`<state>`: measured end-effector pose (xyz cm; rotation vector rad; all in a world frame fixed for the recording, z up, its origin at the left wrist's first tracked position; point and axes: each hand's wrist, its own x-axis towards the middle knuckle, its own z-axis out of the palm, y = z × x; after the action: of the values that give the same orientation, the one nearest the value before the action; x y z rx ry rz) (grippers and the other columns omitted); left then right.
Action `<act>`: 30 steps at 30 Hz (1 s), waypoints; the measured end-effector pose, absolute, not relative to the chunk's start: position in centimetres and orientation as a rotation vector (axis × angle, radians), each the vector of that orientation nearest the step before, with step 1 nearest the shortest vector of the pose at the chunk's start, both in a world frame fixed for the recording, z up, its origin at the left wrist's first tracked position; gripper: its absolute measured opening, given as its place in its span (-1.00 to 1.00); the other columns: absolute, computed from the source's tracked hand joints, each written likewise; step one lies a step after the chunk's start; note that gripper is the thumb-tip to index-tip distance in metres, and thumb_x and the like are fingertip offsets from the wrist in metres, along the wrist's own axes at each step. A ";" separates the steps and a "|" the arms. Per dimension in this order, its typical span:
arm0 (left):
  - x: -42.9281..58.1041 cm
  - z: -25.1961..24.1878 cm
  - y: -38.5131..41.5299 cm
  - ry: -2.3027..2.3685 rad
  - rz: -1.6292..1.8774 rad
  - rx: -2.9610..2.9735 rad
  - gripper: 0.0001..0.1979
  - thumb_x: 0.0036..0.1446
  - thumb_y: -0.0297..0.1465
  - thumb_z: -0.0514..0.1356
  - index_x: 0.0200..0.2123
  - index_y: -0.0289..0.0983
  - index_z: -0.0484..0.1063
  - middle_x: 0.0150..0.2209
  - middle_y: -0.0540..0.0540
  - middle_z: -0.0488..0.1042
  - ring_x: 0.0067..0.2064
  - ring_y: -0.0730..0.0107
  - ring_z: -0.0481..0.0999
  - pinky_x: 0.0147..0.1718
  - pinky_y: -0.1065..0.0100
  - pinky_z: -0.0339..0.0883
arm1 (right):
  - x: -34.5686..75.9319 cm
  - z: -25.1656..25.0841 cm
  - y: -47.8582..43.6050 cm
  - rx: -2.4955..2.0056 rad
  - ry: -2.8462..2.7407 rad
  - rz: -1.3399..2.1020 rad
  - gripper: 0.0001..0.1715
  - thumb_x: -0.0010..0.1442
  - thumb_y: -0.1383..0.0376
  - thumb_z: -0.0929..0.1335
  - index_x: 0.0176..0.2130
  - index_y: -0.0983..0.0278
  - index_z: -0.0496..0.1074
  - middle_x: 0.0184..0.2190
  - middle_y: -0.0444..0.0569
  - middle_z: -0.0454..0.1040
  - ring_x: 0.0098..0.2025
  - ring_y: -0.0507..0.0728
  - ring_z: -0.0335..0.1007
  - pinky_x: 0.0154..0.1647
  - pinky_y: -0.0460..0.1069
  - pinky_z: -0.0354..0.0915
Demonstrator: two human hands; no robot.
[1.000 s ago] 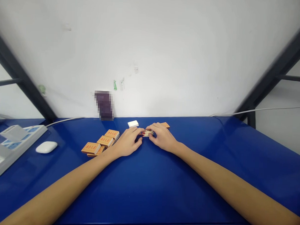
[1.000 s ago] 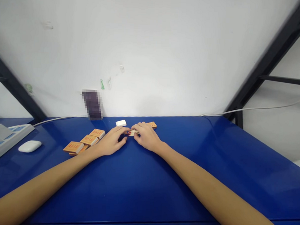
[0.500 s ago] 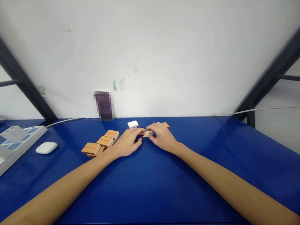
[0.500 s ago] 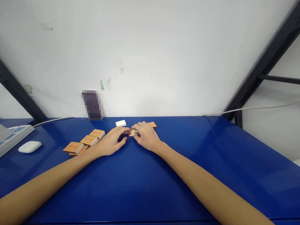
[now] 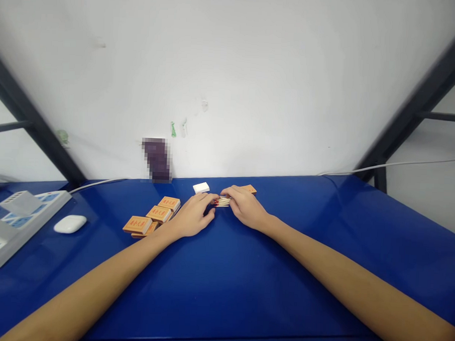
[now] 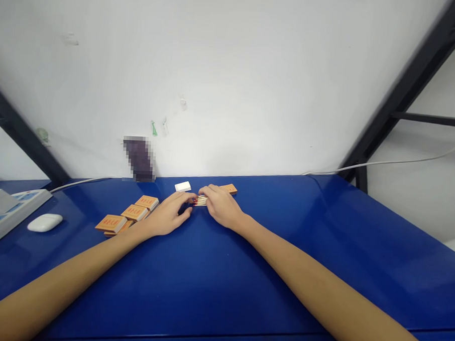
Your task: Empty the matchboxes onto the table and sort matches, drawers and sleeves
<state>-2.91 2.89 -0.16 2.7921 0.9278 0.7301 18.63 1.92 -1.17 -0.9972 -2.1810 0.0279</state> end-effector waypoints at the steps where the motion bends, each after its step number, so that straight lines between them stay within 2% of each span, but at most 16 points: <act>1: -2.9 -0.2 2.9 0.927 0.732 2.794 -0.67 0.27 -0.41 0.04 0.09 -0.24 0.29 0.02 -0.16 0.46 0.06 0.16 0.41 0.09 0.09 0.32 | 18.7 -1.2 1.9 -1.001 -2.174 0.014 -0.61 0.20 0.55 0.16 -0.08 0.29 0.38 -0.22 0.04 0.46 -0.17 0.17 0.38 -0.08 0.08 0.28; 11: -3.0 -0.3 3.0 0.908 0.750 2.794 -0.67 0.27 -0.42 0.05 0.09 -0.24 0.28 0.00 -0.16 0.46 0.05 0.17 0.42 0.07 0.10 0.33 | 18.8 -1.2 1.8 -1.060 -2.157 -0.051 -0.64 0.22 0.54 0.13 -0.11 0.29 0.36 -0.23 0.04 0.47 -0.17 0.18 0.38 -0.09 0.06 0.24; 16: -2.9 -0.1 2.9 0.903 0.741 2.799 -0.69 0.26 -0.43 0.04 0.06 -0.25 0.30 0.00 -0.17 0.46 0.04 0.17 0.42 0.06 0.11 0.32 | 18.4 -1.0 1.6 -1.070 -2.178 -0.087 -0.74 0.21 0.47 0.23 -0.13 0.28 0.39 -0.24 0.03 0.49 -0.19 0.19 0.34 -0.09 0.07 0.22; 20: -2.8 0.2 2.6 0.932 0.794 2.801 -0.72 0.24 -0.44 0.04 0.01 -0.27 0.34 -0.10 -0.15 0.48 -0.06 0.22 0.45 -0.03 0.19 0.33 | 18.3 -1.0 1.7 -1.045 -2.252 -0.027 -0.73 0.19 0.40 0.31 -0.07 0.27 0.41 -0.13 0.05 0.50 -0.12 0.21 0.36 -0.02 0.11 0.25; 22: -2.8 0.4 2.3 0.975 0.836 2.787 -0.77 0.24 -0.44 0.03 -0.06 -0.26 0.37 -0.17 -0.11 0.49 -0.17 0.28 0.46 -0.11 0.24 0.31 | 18.3 -1.1 1.9 -1.046 -2.281 0.033 -0.71 0.19 0.40 0.32 -0.06 0.28 0.41 -0.10 0.06 0.50 -0.09 0.21 0.38 0.00 0.11 0.26; 25: -2.6 0.6 1.9 1.050 0.917 2.741 -0.87 0.25 -0.41 0.03 -0.29 -0.26 0.36 -0.33 -0.03 0.45 -0.33 0.38 0.40 -0.23 0.30 0.23 | 18.4 -1.3 2.1 -1.046 -2.291 0.085 -0.76 0.22 0.40 0.31 -0.08 0.31 0.42 -0.12 0.09 0.52 -0.09 0.21 0.42 -0.02 0.11 0.29; 28: -2.7 1.2 1.6 1.098 1.042 2.605 -0.67 0.30 -0.32 0.00 -0.53 -0.27 0.18 -0.54 0.05 0.26 -0.48 0.47 0.23 -0.40 0.36 0.12 | 18.5 -1.6 2.3 -1.038 -2.276 0.100 -0.78 0.22 0.43 0.29 -0.12 0.30 0.43 -0.15 0.07 0.53 -0.12 0.20 0.43 -0.04 0.11 0.30; 30: -3.0 2.0 1.6 1.105 1.152 2.476 -0.58 0.32 -0.26 -0.02 -0.59 -0.26 0.06 -0.61 0.08 0.11 -0.54 0.51 0.12 -0.50 0.38 0.01 | 18.5 -1.6 2.4 -1.045 -2.268 0.108 -0.76 0.20 0.46 0.29 -0.13 0.29 0.44 -0.16 0.06 0.54 -0.13 0.19 0.44 -0.05 0.11 0.30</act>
<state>-2.98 1.58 2.05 2.4760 1.1049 1.1517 18.52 2.41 -1.65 -1.0451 -2.2683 0.1079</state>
